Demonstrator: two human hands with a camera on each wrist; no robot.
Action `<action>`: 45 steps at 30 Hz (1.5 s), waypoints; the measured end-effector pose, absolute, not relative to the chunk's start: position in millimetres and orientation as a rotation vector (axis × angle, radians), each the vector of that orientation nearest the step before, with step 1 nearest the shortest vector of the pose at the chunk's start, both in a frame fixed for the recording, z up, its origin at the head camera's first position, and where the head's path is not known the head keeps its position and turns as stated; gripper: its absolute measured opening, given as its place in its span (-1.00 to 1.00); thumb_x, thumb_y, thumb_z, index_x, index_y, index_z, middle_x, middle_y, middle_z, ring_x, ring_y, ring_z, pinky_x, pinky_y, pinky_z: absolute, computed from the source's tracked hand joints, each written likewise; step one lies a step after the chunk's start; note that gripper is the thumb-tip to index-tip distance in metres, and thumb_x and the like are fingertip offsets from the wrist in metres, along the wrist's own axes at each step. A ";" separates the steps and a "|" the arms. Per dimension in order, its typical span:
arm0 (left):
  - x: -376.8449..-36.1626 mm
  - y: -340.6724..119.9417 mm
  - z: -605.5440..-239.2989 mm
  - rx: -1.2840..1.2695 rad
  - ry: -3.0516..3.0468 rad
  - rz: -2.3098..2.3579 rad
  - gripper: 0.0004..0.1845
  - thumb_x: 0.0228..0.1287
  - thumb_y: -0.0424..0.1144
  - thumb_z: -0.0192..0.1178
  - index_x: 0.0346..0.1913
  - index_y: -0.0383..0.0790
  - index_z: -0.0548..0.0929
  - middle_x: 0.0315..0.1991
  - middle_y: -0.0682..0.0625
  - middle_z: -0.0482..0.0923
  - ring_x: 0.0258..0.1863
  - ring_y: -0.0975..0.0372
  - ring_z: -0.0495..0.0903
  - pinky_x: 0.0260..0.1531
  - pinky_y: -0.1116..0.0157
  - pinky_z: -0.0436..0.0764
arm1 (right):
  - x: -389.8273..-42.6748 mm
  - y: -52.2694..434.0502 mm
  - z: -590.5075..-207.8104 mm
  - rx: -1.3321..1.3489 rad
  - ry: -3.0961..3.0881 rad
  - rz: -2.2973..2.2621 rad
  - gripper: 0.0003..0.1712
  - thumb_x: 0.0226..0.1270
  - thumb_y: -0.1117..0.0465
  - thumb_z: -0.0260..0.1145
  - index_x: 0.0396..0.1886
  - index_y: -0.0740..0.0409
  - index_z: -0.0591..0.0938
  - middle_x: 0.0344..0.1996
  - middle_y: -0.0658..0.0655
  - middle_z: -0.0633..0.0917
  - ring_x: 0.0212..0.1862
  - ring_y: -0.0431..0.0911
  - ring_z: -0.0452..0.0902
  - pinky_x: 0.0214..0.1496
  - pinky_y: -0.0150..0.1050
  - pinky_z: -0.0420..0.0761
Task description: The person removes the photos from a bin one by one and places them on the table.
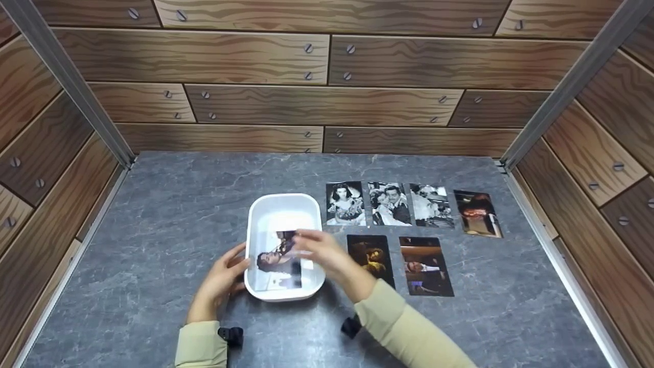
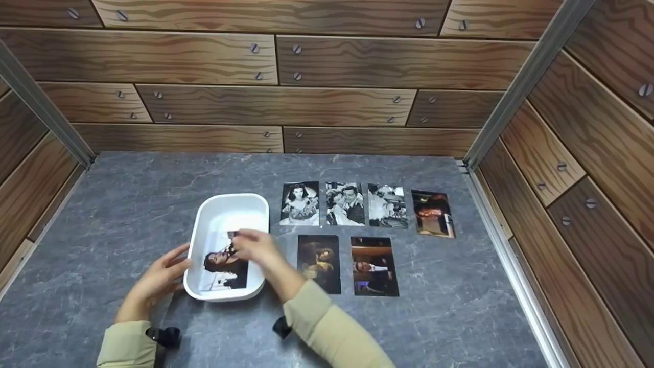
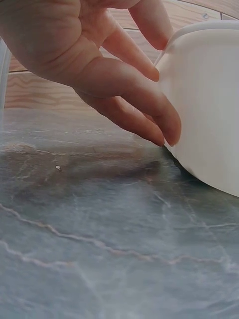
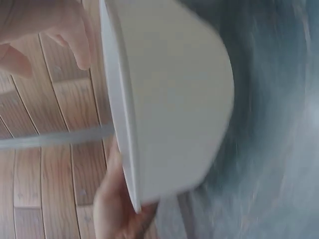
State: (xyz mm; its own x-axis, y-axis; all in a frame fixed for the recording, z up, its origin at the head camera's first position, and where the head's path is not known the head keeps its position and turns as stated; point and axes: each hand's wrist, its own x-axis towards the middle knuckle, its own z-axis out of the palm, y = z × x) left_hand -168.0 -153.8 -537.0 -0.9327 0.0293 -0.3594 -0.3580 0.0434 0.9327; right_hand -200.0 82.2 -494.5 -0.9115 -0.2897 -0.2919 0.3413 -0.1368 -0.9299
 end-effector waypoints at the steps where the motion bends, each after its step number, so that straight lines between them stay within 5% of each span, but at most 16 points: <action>1: -168.0 -153.7 -537.1 -0.335 2.042 1.967 -0.41 0.42 -0.32 0.07 0.46 -0.26 0.21 0.33 -0.47 0.24 0.04 -0.03 0.53 -0.35 0.20 0.71 | -198.1 76.1 -496.4 0.073 1.718 -2.087 -0.42 0.37 0.36 0.18 0.30 0.56 0.30 0.08 0.48 0.54 -0.13 -0.06 0.63 0.30 0.01 0.47; 4: -167.9 -153.6 -538.0 -0.337 2.032 1.983 -0.41 0.42 -0.34 0.07 0.46 -0.27 0.21 0.31 -0.47 0.26 0.02 -0.02 0.54 -0.33 0.17 0.71 | -192.8 61.4 -501.8 0.111 1.698 -2.047 -0.38 0.36 0.35 0.16 0.31 0.62 0.23 0.18 0.55 0.45 0.10 0.15 0.56 0.38 0.09 0.35; 7: -167.7 -153.6 -538.5 -0.328 2.021 1.995 -0.41 0.42 -0.35 0.07 0.45 -0.29 0.21 0.31 -0.47 0.27 -0.02 0.02 0.56 -0.30 0.14 0.72 | -189.2 52.0 -506.6 0.131 1.729 -2.001 -0.28 0.34 0.34 0.15 0.34 0.68 0.12 0.33 0.56 0.27 0.39 0.30 0.20 0.46 0.17 0.15; 11: -168.0 -154.0 -538.7 -0.326 2.020 1.993 -0.42 0.41 -0.37 0.06 0.45 -0.28 0.23 0.31 -0.45 0.29 -0.04 0.04 0.57 -0.30 0.14 0.72 | -188.8 44.7 -510.7 0.207 1.808 -1.964 -0.19 0.29 0.29 0.19 0.36 0.69 0.07 0.40 0.57 0.11 0.46 0.34 -0.02 0.47 0.27 0.02; 19: -169.5 -154.1 -537.0 -0.305 2.019 1.978 -0.41 0.43 -0.34 0.06 0.46 -0.27 0.21 0.34 -0.47 0.24 0.03 -0.01 0.54 -0.32 0.17 0.71 | -190.1 40.2 -513.1 0.296 2.059 -1.900 -0.27 0.15 0.33 0.21 0.28 0.64 0.26 0.27 0.54 0.37 0.34 0.31 0.24 0.45 0.12 0.19; 26: -169.4 -154.9 -536.8 -0.327 2.027 1.961 -0.42 0.42 -0.35 0.06 0.46 -0.26 0.22 0.32 -0.44 0.28 0.01 0.02 0.56 -0.32 0.19 0.71 | -193.5 40.6 -513.8 0.315 2.014 -1.870 -0.13 0.05 0.34 0.18 0.37 0.60 0.12 0.35 0.56 0.22 0.39 0.33 0.14 0.42 0.25 0.19; 45: -169.1 -155.0 -539.0 -0.346 2.003 1.992 -0.42 0.41 -0.38 0.06 0.45 -0.24 0.24 0.32 -0.43 0.29 -0.04 0.03 0.57 -0.25 0.14 0.71 | -207.1 35.1 -525.7 0.434 2.123 -1.764 -0.15 0.01 0.36 0.17 0.37 0.57 0.19 0.37 0.48 0.26 0.39 0.25 0.20 0.43 0.03 0.28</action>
